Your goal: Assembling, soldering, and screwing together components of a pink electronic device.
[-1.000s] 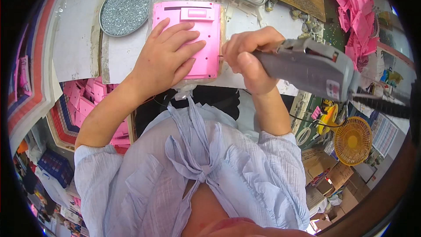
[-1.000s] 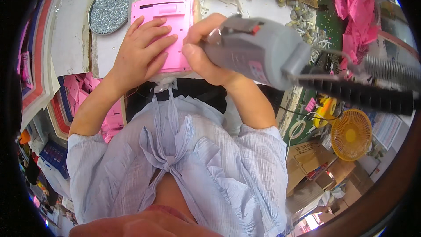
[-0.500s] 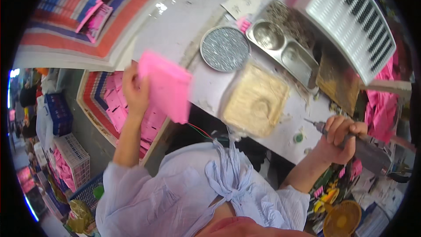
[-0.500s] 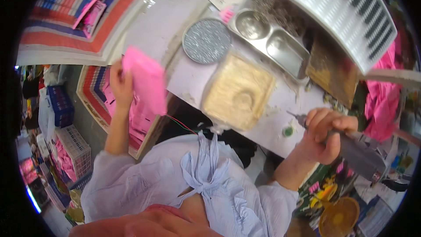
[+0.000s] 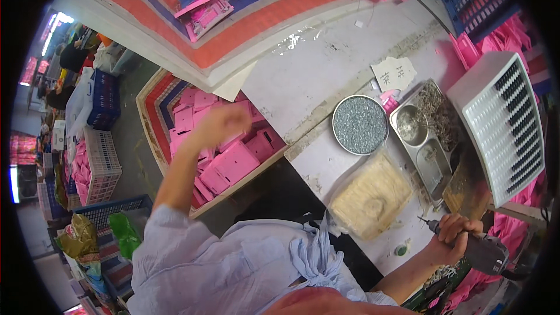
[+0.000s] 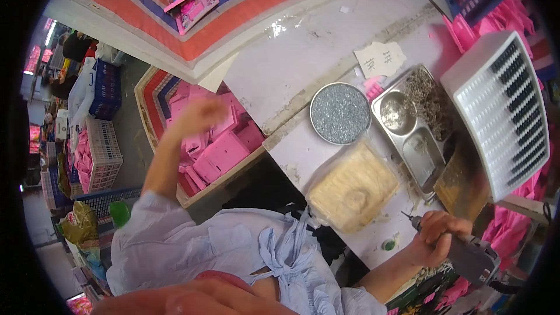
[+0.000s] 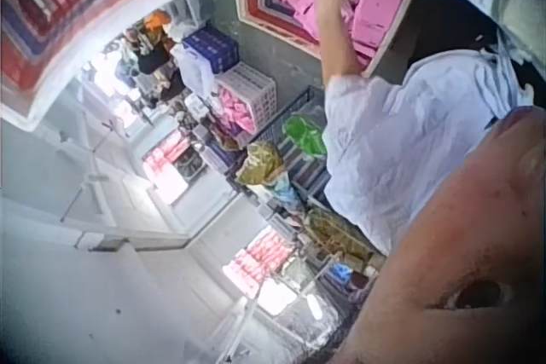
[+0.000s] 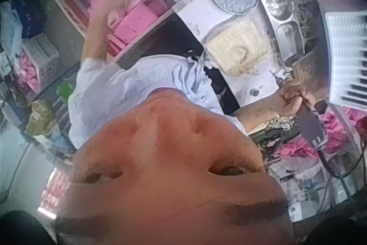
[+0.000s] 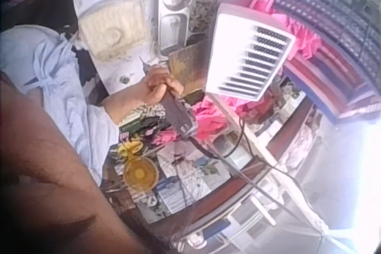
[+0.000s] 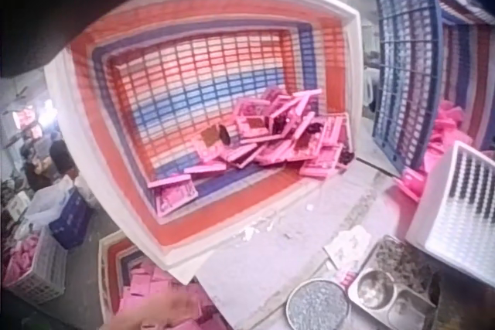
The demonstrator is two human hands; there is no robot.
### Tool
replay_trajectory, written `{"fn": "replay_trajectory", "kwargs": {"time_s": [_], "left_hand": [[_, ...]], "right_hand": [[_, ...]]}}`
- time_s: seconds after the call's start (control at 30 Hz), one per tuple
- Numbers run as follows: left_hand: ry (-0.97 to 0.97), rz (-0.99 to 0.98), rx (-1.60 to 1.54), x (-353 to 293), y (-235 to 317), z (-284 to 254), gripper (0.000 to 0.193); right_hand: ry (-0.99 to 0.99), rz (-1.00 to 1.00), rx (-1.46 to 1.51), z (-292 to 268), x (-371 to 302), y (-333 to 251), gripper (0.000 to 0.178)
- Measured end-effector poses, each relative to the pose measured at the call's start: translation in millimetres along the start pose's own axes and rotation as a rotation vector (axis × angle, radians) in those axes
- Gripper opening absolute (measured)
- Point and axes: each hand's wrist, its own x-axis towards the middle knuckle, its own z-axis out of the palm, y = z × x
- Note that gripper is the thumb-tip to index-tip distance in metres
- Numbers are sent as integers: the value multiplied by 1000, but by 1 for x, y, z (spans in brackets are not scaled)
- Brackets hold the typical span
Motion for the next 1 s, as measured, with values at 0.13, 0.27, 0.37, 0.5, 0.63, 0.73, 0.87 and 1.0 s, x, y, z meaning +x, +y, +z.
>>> {"fn": "replay_trajectory", "kwargs": {"time_s": [0.13,0.27,0.37,0.5,0.63,0.73,0.87,1.0], "left_hand": [[1016,291,561,169,-3,-107,26],[1260,-442,984,253,-99,-186,47],[1065,-642,1095,268,-122,-198,49],[705,-724,968,268,-71,-227,44],[879,-692,865,261,-30,-272,44],[915,-444,793,255,38,-305,26],[843,-260,105,257,82,-350,23],[726,97,-823,267,100,-259,16]], "right_hand": [[32,45,-6,2,-2,5,21],[94,16,-72,1,-12,-5,21],[78,43,-85,-19,-23,-18,21],[96,56,-107,-26,-25,-27,21],[146,82,-120,-44,-23,-16,32],[246,173,-288,-37,-10,-21,50],[394,-141,-767,-1,-2,-12,67],[154,-311,-654,30,-34,-7,54]]}}
